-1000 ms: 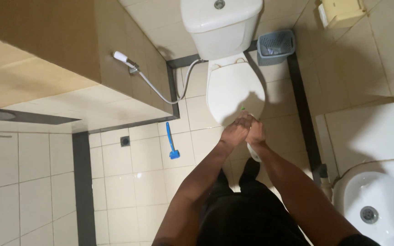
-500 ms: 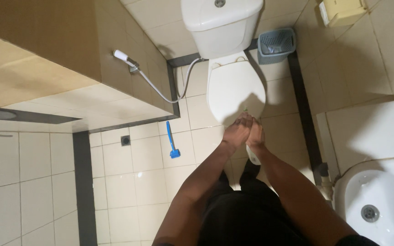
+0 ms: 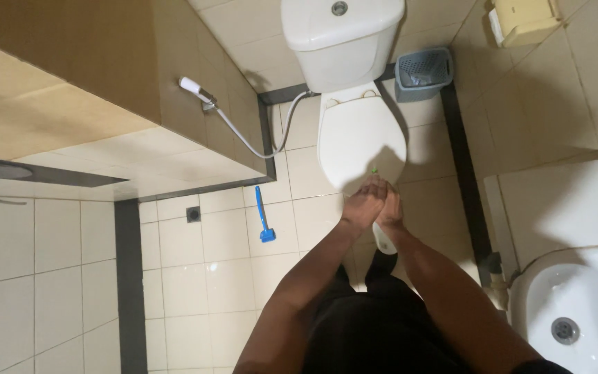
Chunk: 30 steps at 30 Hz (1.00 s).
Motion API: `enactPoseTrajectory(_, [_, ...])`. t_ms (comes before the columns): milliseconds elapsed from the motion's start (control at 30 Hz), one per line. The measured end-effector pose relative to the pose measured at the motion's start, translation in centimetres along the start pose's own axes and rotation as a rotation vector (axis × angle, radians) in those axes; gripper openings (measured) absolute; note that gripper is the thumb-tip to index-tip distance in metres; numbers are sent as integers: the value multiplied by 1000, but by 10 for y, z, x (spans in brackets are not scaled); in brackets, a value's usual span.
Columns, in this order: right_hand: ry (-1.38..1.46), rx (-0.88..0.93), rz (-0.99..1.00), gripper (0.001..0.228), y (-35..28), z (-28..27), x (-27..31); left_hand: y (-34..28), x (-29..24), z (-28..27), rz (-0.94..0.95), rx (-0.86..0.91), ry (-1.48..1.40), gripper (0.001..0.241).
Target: The person cleans the bathroom floor using a handheld bidet sprayer to spray water and a blue scrub brush to scrub the tiles. After cleaning the floor, the person washes their hands at the sink using soap and water.
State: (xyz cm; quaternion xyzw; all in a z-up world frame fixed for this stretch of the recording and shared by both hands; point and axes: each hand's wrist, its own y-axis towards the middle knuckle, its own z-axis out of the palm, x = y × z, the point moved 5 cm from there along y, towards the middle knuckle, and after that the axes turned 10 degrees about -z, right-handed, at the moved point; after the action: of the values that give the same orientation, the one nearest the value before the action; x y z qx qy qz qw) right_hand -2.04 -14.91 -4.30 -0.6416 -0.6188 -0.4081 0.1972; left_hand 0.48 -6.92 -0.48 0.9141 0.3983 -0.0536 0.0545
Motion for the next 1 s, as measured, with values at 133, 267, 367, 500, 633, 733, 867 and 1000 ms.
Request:
enactPoseTrajectory(133, [149,-31,118,33,-18,20,-41,-6,3,30,-55,99,10,57])
enactPoseTrajectory(267, [-188,54,-153,47,-21,23,-27,-8,-9,-11,-82,173,-9,64])
enactPoseTrajectory(367, [1298,-114,-188,44,-28,22,-31,-9,-15,-1,-8,284,45,67])
enactPoseTrajectory(500, [175,0,103,26,-35,32,-59,-11,-19,9,-1,77,111,61])
enactPoseTrajectory(633, [128,-109,118,28,-34,7,-39,-10,-21,-9,-49,189,-6,63])
enactPoseTrajectory(733, [748,-196,337,39,-34,8,-42,-14,-22,-11,-25,33,-71,65])
enactPoseTrajectory(867, [-19,-19,75,48,-27,-12,-20,-23,-16,12,-161,272,-238,62])
enactPoseTrajectory(1000, [36,-6,36,43,-22,-23,9,-27,-17,-25,-170,206,-316,93])
